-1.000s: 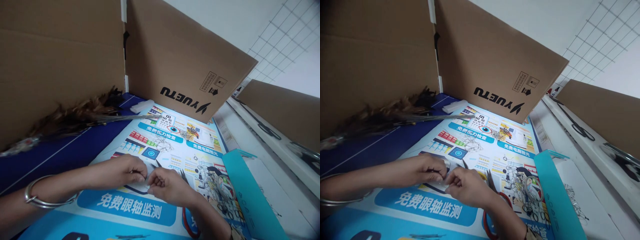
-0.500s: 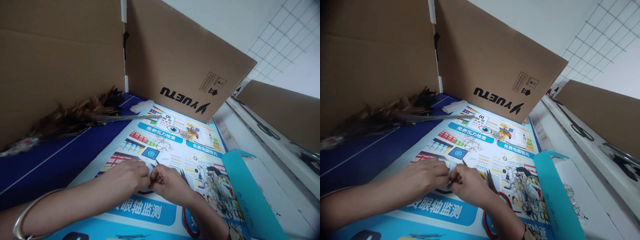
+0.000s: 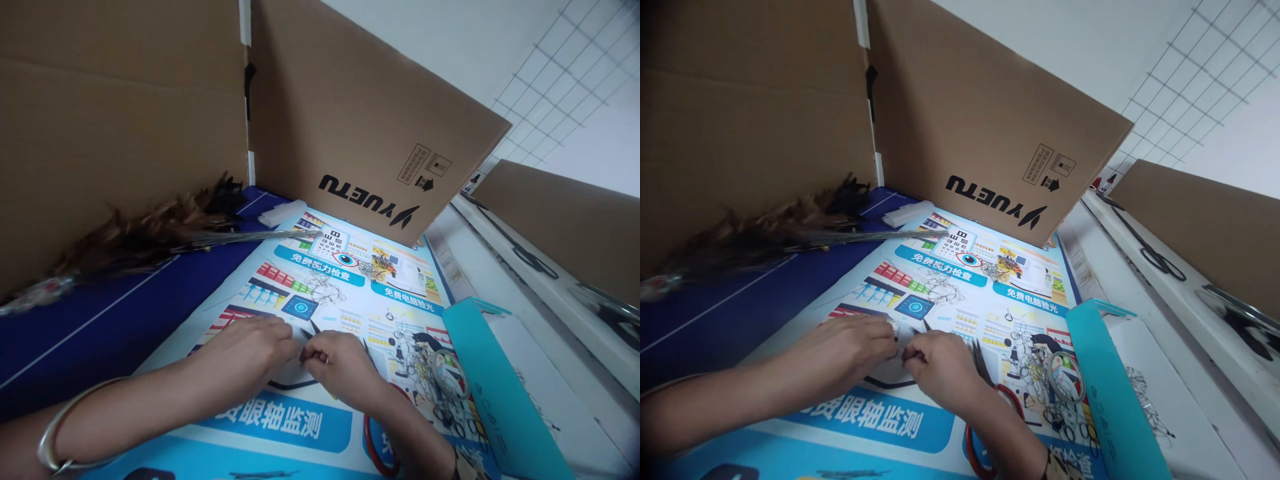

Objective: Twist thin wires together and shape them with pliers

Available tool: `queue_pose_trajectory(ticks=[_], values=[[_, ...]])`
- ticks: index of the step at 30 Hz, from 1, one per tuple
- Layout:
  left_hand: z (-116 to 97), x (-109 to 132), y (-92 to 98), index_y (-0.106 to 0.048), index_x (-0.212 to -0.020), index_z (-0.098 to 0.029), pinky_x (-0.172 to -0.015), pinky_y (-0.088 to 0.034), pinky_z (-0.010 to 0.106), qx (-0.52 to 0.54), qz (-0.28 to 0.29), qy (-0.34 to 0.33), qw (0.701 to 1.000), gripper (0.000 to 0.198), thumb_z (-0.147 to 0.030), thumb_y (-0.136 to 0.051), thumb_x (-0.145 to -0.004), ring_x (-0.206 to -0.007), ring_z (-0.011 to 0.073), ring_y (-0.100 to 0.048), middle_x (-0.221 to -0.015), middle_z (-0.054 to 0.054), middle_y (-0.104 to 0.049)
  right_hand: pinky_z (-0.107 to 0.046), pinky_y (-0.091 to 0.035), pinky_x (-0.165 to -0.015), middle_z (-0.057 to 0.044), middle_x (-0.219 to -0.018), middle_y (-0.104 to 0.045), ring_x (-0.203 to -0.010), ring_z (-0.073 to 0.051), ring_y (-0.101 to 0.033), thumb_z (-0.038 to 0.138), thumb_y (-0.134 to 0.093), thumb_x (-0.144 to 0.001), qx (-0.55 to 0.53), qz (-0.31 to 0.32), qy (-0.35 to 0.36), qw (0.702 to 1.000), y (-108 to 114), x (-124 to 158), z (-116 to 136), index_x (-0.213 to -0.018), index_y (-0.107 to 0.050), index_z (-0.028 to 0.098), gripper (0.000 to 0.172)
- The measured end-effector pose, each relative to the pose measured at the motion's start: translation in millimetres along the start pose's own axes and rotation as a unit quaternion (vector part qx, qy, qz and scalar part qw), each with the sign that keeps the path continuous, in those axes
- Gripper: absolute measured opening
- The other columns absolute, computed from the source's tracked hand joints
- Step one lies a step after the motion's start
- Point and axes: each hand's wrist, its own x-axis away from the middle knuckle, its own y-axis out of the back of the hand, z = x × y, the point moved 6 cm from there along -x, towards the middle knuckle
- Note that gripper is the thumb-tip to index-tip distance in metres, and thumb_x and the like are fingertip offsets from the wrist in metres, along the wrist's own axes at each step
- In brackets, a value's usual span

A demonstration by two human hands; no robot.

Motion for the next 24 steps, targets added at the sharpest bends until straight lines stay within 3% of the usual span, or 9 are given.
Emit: queue_pose_trajectory(ticks=[4,10,17,24], values=[[4.4,-0.3,-11.6,-0.067,-0.073,-0.021,-0.059,-0.039,0.031,0.031,0.052,0.028,0.998,0.027,-0.004,-0.047,-0.080,-0.071,0.0221,-0.063,-0.076,0.006,-0.068,-0.022,-0.043,-0.075,-0.001,-0.086,-0.071,-0.083,-0.015,-0.063,0.013,-0.056,-0.085,0.094,0.012,0.034,0.995,-6.1,1.7,8.1,-0.082,-0.070,0.020,0.016],[8.9,-1.1,-20.2,-0.067,-0.075,-0.020,-0.059,-0.040,0.031,0.061,0.063,0.059,0.994,0.027,-0.006,-0.045,-0.080,-0.071,0.0234,-0.066,-0.076,0.007,-0.070,-0.026,-0.042,-0.068,-0.005,-0.083,-0.070,-0.078,-0.018,-0.063,0.020,-0.051,-0.090,0.191,0.043,0.059,0.979,-12.4,3.4,14.8,-0.079,-0.066,0.018,0.018],[3.8,-0.5,-13.0,-0.065,-0.083,-0.019,-0.066,-0.042,0.034,0.049,0.044,0.051,0.997,0.027,-0.003,-0.044,-0.082,-0.079,0.0261,-0.065,-0.084,0.007,-0.070,-0.027,-0.042,-0.064,-0.006,-0.083,-0.069,-0.076,-0.018,-0.063,0.016,-0.052,-0.089,0.234,0.036,0.073,0.969,-16.9,4.0,12.3,-0.080,-0.065,0.017,0.015],[0.2,1.0,-19.6,-0.065,-0.087,-0.017,-0.071,-0.045,0.038,0.035,0.031,0.035,0.998,0.029,0.002,-0.045,-0.077,-0.083,0.0284,-0.064,-0.089,0.008,-0.069,-0.027,-0.042,-0.063,-0.005,-0.083,-0.068,-0.073,-0.018,-0.061,0.013,-0.053,-0.086,0.244,0.022,0.069,0.967,-22.8,2.3,7.5,-0.083,-0.065,0.017,0.013]])
